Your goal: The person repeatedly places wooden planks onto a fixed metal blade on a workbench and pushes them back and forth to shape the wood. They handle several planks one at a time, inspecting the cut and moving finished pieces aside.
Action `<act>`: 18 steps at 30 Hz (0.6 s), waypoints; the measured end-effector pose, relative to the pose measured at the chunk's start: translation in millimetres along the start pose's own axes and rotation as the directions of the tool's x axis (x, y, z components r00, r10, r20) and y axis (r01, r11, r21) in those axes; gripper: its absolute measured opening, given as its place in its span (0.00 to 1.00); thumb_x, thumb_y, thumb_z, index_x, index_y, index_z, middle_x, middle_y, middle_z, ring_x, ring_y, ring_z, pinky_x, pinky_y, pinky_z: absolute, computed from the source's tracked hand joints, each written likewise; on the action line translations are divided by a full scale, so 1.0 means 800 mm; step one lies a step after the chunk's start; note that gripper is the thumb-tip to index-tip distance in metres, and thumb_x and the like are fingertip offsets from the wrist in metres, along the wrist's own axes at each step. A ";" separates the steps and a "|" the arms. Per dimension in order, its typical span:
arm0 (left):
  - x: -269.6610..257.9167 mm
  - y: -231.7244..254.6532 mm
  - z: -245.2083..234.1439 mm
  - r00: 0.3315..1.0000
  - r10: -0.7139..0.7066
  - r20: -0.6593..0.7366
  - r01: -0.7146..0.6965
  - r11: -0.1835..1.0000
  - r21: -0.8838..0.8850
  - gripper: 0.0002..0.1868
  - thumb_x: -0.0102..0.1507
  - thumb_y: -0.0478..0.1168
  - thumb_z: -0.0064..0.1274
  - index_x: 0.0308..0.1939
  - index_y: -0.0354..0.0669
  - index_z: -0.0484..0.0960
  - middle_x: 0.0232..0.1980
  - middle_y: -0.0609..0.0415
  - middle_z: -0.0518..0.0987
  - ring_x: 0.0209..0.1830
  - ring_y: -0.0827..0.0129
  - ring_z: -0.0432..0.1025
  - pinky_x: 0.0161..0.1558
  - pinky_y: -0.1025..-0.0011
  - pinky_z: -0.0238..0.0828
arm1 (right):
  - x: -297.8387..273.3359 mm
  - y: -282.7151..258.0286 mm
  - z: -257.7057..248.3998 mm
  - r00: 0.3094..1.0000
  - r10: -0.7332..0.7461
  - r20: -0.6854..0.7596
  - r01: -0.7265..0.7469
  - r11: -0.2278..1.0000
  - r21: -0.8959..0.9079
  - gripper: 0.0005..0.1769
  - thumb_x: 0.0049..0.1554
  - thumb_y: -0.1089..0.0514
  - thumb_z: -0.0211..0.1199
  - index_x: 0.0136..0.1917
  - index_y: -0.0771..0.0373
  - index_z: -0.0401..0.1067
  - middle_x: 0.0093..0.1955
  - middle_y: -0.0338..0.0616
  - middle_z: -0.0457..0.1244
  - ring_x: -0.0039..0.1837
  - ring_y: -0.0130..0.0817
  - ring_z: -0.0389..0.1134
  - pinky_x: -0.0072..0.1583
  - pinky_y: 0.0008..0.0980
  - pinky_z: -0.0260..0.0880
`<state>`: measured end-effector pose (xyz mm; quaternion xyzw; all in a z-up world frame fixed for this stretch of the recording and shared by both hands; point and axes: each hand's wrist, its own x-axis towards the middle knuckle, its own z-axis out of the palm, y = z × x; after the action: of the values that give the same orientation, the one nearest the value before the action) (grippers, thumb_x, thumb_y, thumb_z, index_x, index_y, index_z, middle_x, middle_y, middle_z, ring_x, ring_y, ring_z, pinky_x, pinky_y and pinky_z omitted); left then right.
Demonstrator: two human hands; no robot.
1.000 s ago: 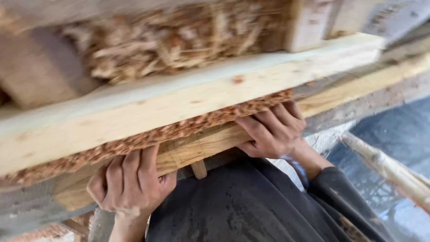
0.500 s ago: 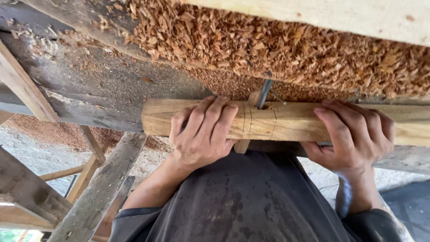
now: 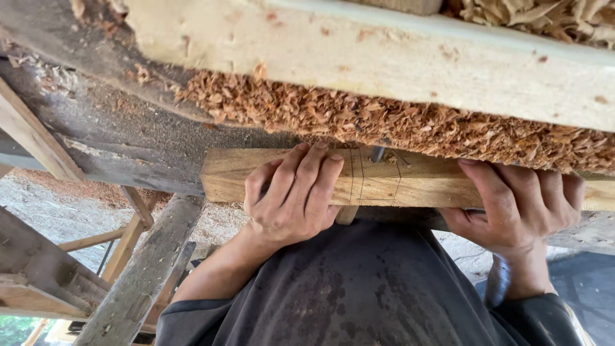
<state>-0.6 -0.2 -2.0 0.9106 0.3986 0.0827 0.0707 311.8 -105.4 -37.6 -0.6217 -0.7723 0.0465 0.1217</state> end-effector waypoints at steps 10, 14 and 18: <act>0.025 -0.020 0.010 0.996 0.077 -0.051 -0.075 0.997 0.035 0.13 0.73 0.43 0.46 0.56 0.47 0.83 0.53 0.59 0.84 0.51 0.72 0.77 0.49 0.69 0.63 | -0.006 0.000 0.016 0.998 0.004 -0.067 -0.005 1.000 -0.008 0.29 0.56 0.31 0.63 0.56 0.55 0.79 0.46 0.41 0.69 0.46 0.38 0.69 0.52 0.43 0.66; 0.009 0.006 -0.008 0.997 0.058 -0.041 -0.056 0.997 0.051 0.21 0.69 0.56 0.43 0.51 0.47 0.83 0.51 0.57 0.84 0.40 0.74 0.71 0.43 0.69 0.60 | -0.025 -0.010 0.012 1.000 0.012 -0.021 -0.013 1.000 -0.023 0.28 0.60 0.32 0.59 0.56 0.55 0.81 0.52 0.43 0.73 0.47 0.35 0.67 0.51 0.38 0.63; 0.000 0.016 -0.019 0.999 -0.032 -0.003 0.032 0.998 -0.048 0.14 0.70 0.40 0.46 0.55 0.45 0.82 0.56 0.55 0.82 0.56 0.68 0.77 0.52 0.67 0.66 | -0.033 -0.015 -0.001 1.000 0.022 -0.002 -0.022 0.999 0.035 0.28 0.59 0.31 0.61 0.54 0.55 0.80 0.52 0.40 0.73 0.49 0.33 0.70 0.53 0.39 0.65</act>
<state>5.2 -7.9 15.2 0.9020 0.4114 0.0927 0.0929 305.8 -133.9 -37.8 -0.6280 -0.7643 0.0605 0.1332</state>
